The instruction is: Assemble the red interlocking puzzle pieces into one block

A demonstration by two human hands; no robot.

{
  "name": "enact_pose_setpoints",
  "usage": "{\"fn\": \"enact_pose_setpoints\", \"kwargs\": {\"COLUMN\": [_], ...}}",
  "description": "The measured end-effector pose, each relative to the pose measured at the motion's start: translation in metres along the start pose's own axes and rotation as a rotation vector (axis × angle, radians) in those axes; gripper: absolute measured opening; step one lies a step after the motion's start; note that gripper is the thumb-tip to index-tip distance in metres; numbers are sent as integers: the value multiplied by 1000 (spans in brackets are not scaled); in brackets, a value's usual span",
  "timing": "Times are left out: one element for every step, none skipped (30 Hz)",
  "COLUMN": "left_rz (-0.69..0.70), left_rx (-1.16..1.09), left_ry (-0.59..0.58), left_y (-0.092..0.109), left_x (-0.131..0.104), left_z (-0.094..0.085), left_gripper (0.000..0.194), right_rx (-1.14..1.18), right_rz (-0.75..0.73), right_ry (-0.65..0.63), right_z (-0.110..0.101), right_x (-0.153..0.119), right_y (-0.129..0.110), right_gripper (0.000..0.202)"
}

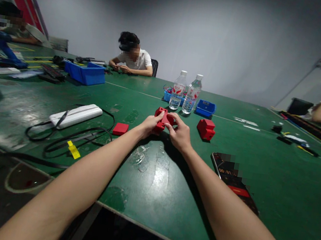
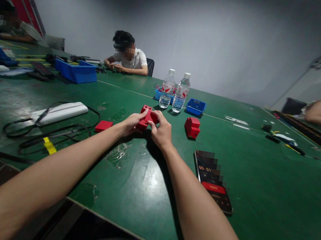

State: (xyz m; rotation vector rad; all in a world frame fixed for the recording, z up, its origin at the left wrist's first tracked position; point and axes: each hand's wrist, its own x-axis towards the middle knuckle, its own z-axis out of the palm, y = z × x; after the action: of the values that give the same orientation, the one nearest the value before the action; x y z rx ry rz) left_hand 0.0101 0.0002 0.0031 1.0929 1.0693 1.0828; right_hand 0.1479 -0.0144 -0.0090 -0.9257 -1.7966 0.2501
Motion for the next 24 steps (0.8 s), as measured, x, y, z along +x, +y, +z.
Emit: {"fn": "enact_pose_setpoints", "kwargs": {"left_rz": [12,31,53,76,95,108,117,121,117,104,77,37,-16,-73,-119,-141,-139,-114,-76,-36,-4,15,26,37], "left_rx": [9,21,31,38,43,47,49,48,42,29,9,-19,-51,-80,-99,-105,-95,-73,-48,-27,-12,-2,5,15], "left_ry": [-8,-20,-31,-39,-43,-42,-34,-21,-11,-4,-2,-7,-23,-45,-68,-80,-79,-66,-43,-16,3,13,18,27], "left_y": [0,0,0,-1,-1,-1,-2,-2,-1,-1,0,2,3,4,5,6,6,6,5,4,3,2,0,-1], "left_x": [1,1,2,2,3,3,3,3,3,2,2,1,0,0,0,-1,-1,0,0,1,3,4,6,7], "left_z": [-1,-2,-2,-2,-2,-2,-1,0,1,2,3,3,3,2,1,0,-1,-2,-2,-2,-2,-1,0,0], "left_gripper": [46,46,46,46,46,47,47,47,47,46,46,45,45,46,48,49,51,52,53,55,57,58,58,58], "right_rx": [-28,-59,-87,-107,-120,-124,-120,-111,-96,-75,-48,-11,33,76,109,121,107,74,33,-3,-26,-36,-36,-33], "right_rz": [-33,-67,-94,-112,-119,-123,-123,-121,-115,-99,-71,-32,12,53,79,80,53,7,-42,-83,-105,-103,-86,-69], "right_ry": [-7,-5,6,20,33,42,47,55,65,82,103,127,150,168,179,181,173,164,159,162,172,189,204,214], "right_z": [0,-1,-1,-1,-1,-1,-1,0,1,3,5,7,9,11,13,14,14,14,13,12,12,11,11,11], "right_x": [-1,-2,-4,-5,-6,-7,-7,-8,-8,-8,-7,-7,-6,-6,-6,-6,-6,-6,-7,-7,-7,-7,-7,-7], "right_y": [1,2,2,2,1,1,1,1,1,1,1,1,1,0,-1,-3,-4,-6,-8,-9,-11,-11,-12,-12], "right_gripper": [27,25,25,25,27,29,32,34,36,38,40,42,44,45,45,44,42,40,38,37,36,37,38,39]}}
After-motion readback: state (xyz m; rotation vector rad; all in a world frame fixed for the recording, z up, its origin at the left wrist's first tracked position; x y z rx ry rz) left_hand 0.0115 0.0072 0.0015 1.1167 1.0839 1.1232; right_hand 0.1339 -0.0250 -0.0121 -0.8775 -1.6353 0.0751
